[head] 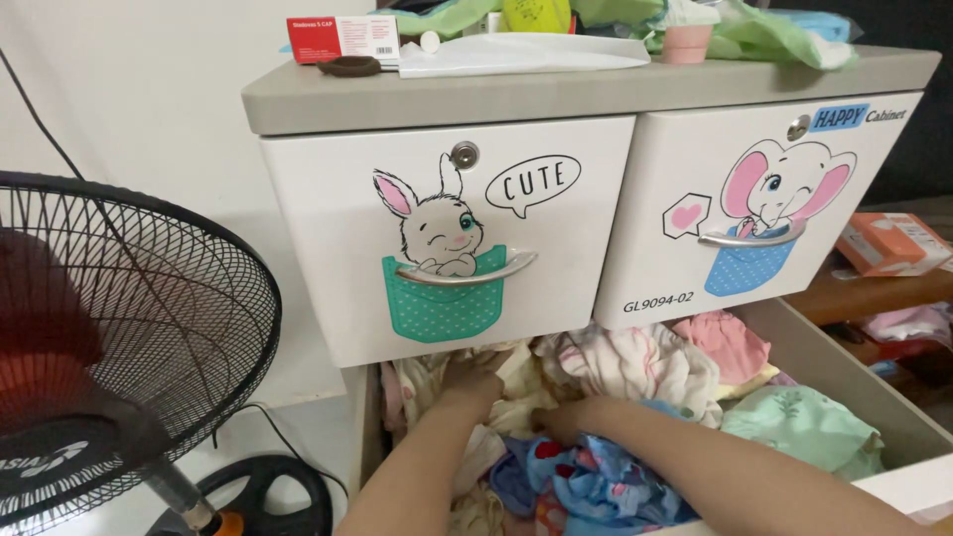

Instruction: Searching through a drawer and picking out specific baby clothes items.

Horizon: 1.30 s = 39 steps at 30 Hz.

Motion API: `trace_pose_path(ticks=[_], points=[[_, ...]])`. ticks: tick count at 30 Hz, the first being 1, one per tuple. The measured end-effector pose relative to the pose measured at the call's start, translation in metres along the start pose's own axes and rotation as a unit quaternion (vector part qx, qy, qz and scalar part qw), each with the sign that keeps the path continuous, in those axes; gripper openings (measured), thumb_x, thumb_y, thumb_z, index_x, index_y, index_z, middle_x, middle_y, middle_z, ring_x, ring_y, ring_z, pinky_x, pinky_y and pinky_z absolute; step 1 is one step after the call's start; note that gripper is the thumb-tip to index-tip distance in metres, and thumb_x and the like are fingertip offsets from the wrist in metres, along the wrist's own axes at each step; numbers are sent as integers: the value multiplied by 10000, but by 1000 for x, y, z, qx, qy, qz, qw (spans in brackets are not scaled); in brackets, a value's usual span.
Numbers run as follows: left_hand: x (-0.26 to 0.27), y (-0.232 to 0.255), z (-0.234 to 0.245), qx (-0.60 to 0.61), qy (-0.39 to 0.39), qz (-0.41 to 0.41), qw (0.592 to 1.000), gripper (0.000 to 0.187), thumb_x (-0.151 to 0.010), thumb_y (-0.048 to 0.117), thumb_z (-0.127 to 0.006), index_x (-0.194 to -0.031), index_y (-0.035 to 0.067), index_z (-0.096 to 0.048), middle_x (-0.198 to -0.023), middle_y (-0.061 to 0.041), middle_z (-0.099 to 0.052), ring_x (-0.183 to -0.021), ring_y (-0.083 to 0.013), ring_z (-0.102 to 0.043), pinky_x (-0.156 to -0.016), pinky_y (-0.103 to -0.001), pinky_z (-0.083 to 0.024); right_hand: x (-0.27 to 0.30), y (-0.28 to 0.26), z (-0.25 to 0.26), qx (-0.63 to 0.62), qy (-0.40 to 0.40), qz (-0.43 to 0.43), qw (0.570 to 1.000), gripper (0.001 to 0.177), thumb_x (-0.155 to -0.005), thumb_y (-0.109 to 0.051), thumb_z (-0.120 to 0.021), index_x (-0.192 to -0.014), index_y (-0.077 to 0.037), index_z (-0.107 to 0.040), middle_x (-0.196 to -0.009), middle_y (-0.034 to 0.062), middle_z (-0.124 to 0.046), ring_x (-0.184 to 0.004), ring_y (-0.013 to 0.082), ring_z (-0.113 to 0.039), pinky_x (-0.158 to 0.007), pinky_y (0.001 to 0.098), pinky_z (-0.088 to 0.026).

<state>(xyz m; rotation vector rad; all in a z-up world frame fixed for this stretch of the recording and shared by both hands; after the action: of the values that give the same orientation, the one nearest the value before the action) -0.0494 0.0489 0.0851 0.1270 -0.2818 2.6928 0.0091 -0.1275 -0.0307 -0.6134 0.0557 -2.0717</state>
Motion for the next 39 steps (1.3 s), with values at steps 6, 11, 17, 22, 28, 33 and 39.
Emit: trace_pose_path(ticks=[6,11,17,22,28,33,39], points=[[-32,-7,-48,33,-50,11,998,623,-902,259,-688,-1495,175,-516,-1748,41,-54,-1587,-151,-68,-1274,-519,-10,-66,154,-70,-121,160,-55,978,385,-1006,-347,-558,-1239,-61,-666,-1251,148,-672,-1158,283,-599,-1002,382,-444],[-29,6,-44,137,-13,-27,990,818,-823,278,-722,-1551,98,-398,-1665,-51,-221,-1540,-182,-178,-1254,-517,9,10,14,30,-313,243,-262,880,511,-834,-398,-733,-1198,-47,-661,-1079,164,-762,-999,266,-716,-894,372,-558],[-29,-1,-10,290,8,17,957,366,-808,235,-683,-1136,73,-707,-1157,-185,-669,-1055,-305,-620,-946,-464,-441,4,17,57,-317,389,-175,847,588,-733,-270,-850,-1190,11,-609,-1067,163,-702,-959,256,-679,-819,359,-567],[-84,-30,-45,526,119,21,842,311,-785,243,-742,-927,-33,-731,-869,-222,-735,-757,-292,-672,-689,-420,-547,65,-43,116,-607,419,-170,653,526,-772,-184,-709,-1260,-38,-580,-1061,154,-711,-893,275,-714,-716,426,-587],[-40,-14,-13,630,98,-27,770,883,-663,341,-915,-1349,-21,-494,-1290,-192,-609,-1141,-273,-583,-930,-370,-474,75,-38,117,-734,349,-16,582,480,-824,-71,-696,-1285,-12,-575,-1189,141,-703,-1027,252,-732,-855,407,-622],[-53,-34,-29,603,40,40,796,832,-730,388,-805,-1420,-5,-554,-1384,-173,-641,-1214,-248,-620,-996,-339,-481,78,-35,114,-641,296,-59,705,508,-839,-65,-706,-1332,13,-613,-1162,140,-680,-935,223,-677,-718,330,-569],[-13,-38,-3,626,-86,74,772,491,-762,280,-659,-1195,49,-647,-1125,-195,-711,-938,-317,-707,-751,-433,-553,90,-55,111,-577,209,-162,773,576,-809,-242,-802,-1338,-147,-593,-1216,-18,-725,-1001,65,-699,-788,282,-570]])
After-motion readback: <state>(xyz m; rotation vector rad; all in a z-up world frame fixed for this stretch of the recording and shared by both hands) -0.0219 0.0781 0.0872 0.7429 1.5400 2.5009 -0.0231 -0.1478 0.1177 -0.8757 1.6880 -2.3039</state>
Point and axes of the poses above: each hand's wrist, its own x-axis away from the middle knuckle, its own z-axis out of the back of the hand, y = z × x, the point moved 3 cm from there along -x, towards the middle knuckle
